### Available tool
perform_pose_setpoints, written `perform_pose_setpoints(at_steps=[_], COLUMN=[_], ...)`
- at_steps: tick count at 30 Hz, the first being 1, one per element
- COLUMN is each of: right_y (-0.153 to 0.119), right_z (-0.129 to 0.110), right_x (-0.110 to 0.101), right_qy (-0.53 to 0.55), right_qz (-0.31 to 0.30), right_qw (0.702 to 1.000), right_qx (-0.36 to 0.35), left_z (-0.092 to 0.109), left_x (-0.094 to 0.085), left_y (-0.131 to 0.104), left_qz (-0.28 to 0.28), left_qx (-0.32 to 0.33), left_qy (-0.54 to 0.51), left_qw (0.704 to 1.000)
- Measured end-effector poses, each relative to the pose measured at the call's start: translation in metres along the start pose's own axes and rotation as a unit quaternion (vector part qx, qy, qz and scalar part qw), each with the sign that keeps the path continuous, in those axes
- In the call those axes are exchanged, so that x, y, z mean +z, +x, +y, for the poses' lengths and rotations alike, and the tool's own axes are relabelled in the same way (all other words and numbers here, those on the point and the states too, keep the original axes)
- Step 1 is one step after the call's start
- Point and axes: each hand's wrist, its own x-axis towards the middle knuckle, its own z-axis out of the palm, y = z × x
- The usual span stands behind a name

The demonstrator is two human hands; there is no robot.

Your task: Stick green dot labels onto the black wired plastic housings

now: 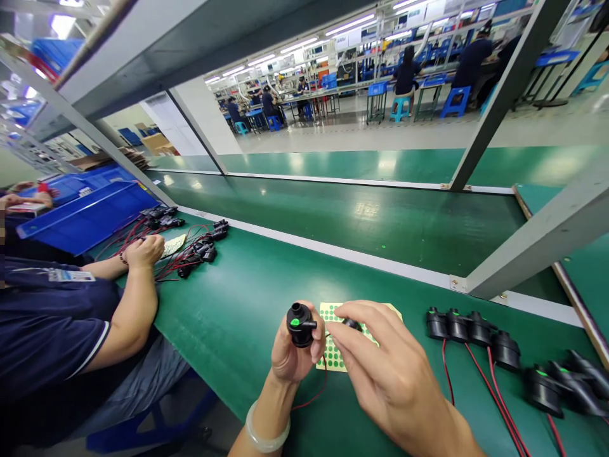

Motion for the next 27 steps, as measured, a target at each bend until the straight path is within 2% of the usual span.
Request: perform_pose_setpoints(at_steps=[4,8,14,18,21,24,27], right_y=[0.001,0.003,0.004,0.004,0.003,0.001,-0.001], right_z=[-0.007,-0.01,-0.012,-0.011,-0.009,-0.005,-0.002], right_x=[-0.002,0.003,0.015,0.02,0.014,0.0,-0.011], right_qy=[0.019,0.034,0.01,-0.011,0.003,0.028,0.002], right_qz=[0.0,0.003,0.004,0.007,0.025,0.056,0.023], right_qw=[1.0,0.999,1.0,1.0,0.999,0.998,0.999], right_qx=[-0.024,-0.011,0.003,0.016,0.021,0.018,-0.027], left_z=[-0.004,-0.009,-0.007,-0.01,-0.013,-0.014,-0.012], left_x=[0.003,0.006,0.008,0.008,0.007,0.006,0.006], left_y=[0.0,-0.001,-0.001,-0.001,0.0,0.001,0.002], left_qz=[-0.027,-0.051,-0.012,-0.016,-0.026,-0.033,-0.024], left_qx=[-0.022,-0.038,-0.046,-0.053,-0.063,-0.056,-0.057], left_qy=[-0.001,0.0,0.051,0.094,0.075,0.033,0.022], left_qw=[0.999,0.998,0.998,0.994,0.995,0.997,0.998])
